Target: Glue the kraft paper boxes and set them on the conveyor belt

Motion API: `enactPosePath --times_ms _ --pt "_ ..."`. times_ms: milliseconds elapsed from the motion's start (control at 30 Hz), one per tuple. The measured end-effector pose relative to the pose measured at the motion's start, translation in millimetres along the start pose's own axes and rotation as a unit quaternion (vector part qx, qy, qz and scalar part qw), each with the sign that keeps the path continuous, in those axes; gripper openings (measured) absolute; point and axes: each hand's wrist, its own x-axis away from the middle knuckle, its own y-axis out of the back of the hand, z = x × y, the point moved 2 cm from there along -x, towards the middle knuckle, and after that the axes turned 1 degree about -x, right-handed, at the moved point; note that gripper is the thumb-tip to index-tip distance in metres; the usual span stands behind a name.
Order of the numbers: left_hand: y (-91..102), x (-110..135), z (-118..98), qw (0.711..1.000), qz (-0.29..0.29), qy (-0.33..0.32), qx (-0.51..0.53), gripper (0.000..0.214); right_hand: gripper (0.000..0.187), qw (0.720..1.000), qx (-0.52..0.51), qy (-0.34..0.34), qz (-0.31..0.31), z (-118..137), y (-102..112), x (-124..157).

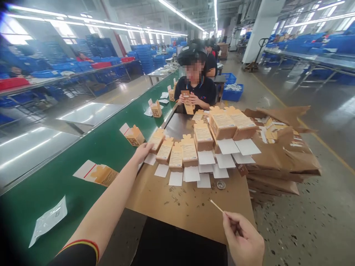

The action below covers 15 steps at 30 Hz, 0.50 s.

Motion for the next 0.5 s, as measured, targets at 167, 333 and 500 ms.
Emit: enactPosePath --times_ms 167,333,500 --pt "33.9 55 22 0.988 -0.049 0.006 0.148 0.067 0.049 0.996 0.091 -0.004 -0.015 -18 1 -42" --pt "42.6 155 60 0.926 0.010 0.056 0.374 0.084 0.053 0.990 0.131 0.007 0.045 -30 -23 -70" --pt "7.3 220 79 0.932 0.094 0.116 0.332 0.083 0.058 0.984 0.154 0.025 0.086 -36 -30 -77"
